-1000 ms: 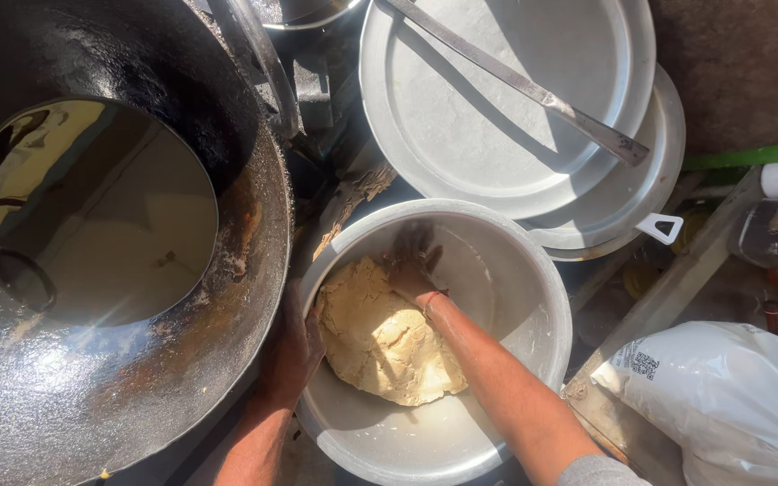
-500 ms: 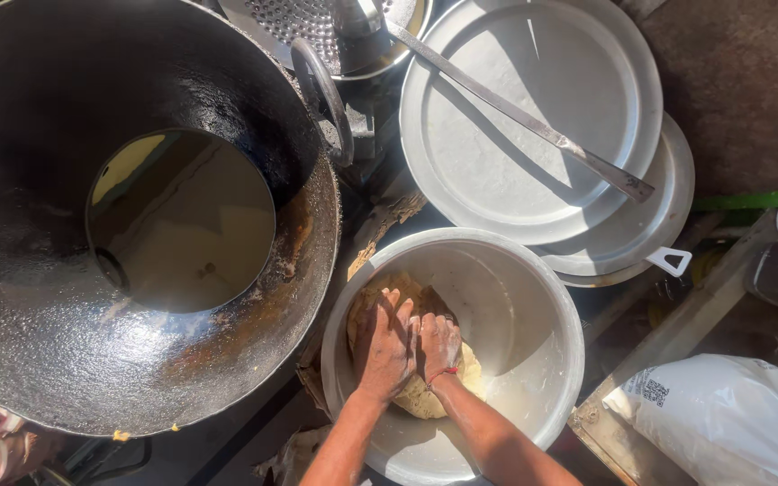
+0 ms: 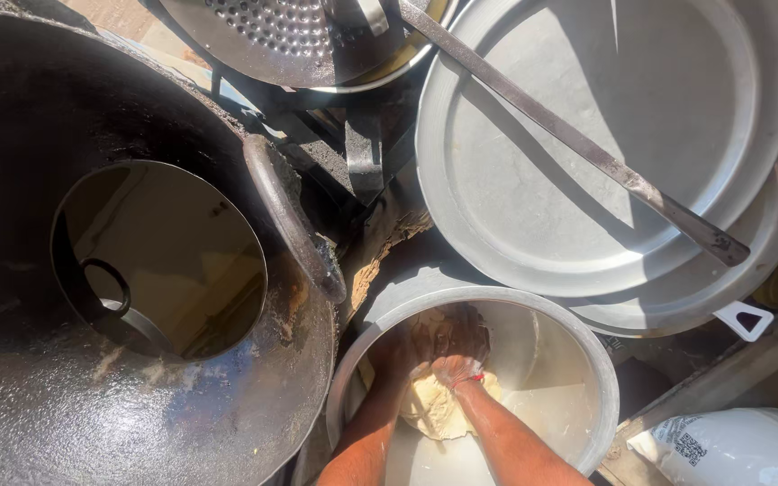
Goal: The person kneads a large mass of dough by hand in a white plastic bucket. They repeatedly press, fold, and turn the dough to develop its texture. The camera is positioned overhead, showing the hands and the bucket throughout the process.
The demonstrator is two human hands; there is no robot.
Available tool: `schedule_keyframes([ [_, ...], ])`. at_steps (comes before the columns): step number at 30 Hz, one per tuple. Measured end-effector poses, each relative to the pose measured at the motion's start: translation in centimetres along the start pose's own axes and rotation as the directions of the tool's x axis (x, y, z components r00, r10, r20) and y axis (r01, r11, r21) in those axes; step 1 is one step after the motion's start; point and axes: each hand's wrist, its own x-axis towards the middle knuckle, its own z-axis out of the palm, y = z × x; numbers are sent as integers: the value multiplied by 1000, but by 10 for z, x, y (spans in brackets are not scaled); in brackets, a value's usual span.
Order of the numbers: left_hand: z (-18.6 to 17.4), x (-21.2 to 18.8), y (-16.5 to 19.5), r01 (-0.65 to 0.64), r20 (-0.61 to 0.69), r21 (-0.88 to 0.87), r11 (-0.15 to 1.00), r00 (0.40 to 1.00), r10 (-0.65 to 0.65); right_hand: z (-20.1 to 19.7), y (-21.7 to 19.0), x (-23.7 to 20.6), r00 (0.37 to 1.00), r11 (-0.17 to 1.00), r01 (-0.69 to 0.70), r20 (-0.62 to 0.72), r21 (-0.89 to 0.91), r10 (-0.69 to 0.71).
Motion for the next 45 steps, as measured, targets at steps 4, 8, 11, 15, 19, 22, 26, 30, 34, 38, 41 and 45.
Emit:
schedule_keyframes([
  [4, -16, 4, 10, -29, 45, -43, 999, 999, 31, 1, 5, 17, 999, 998, -22, -31, 51, 23],
  [8, -59, 24, 22, -61, 129, -111, 992, 989, 75, 3, 8, 1, 997, 997, 26, -69, 72, -21],
  [11, -81, 38, 34, -76, 170, -154, 985, 980, 102, 1, 13, -19, 991, 995, 63, -127, 72, -53],
  [15, -74, -2, 49, -228, -54, -204, 952, 974, 222, -14, 25, -5, 974, 967, -226, 54, 120, 221],
  [19, -34, -79, 56, 712, 463, -463, 528, 703, -541, -22, 12, 37, 985, 986, -49, 156, -162, 75],
  [22, -5, -90, 57, 747, -22, -351, 565, 597, -802, -12, -21, 44, 968, 985, -6, 246, -171, 48],
  [26, 6, -68, 58, 694, -356, -376, 614, 503, -787, -8, -60, 28, 977, 951, 210, 91, -228, -194],
  [30, -6, -74, 59, 667, -317, -232, 708, 637, -703, -4, -58, 26, 968, 967, 140, 236, -211, -89],
  [34, -13, -92, 56, 685, -239, -172, 708, 668, -705, 15, -39, 36, 900, 940, 44, 421, -338, 109],
  [38, -20, -71, 59, 670, -209, -174, 721, 691, -692, 25, -34, 47, 900, 952, 30, 423, -306, 107],
  [41, -46, -55, 65, 635, -197, -255, 729, 704, -682, 4, -33, 58, 854, 971, 49, 513, -236, 82],
  [45, -112, -89, 73, 512, -34, -526, 679, 786, -618, -66, -22, 51, 828, 986, 153, 535, 71, -167],
])
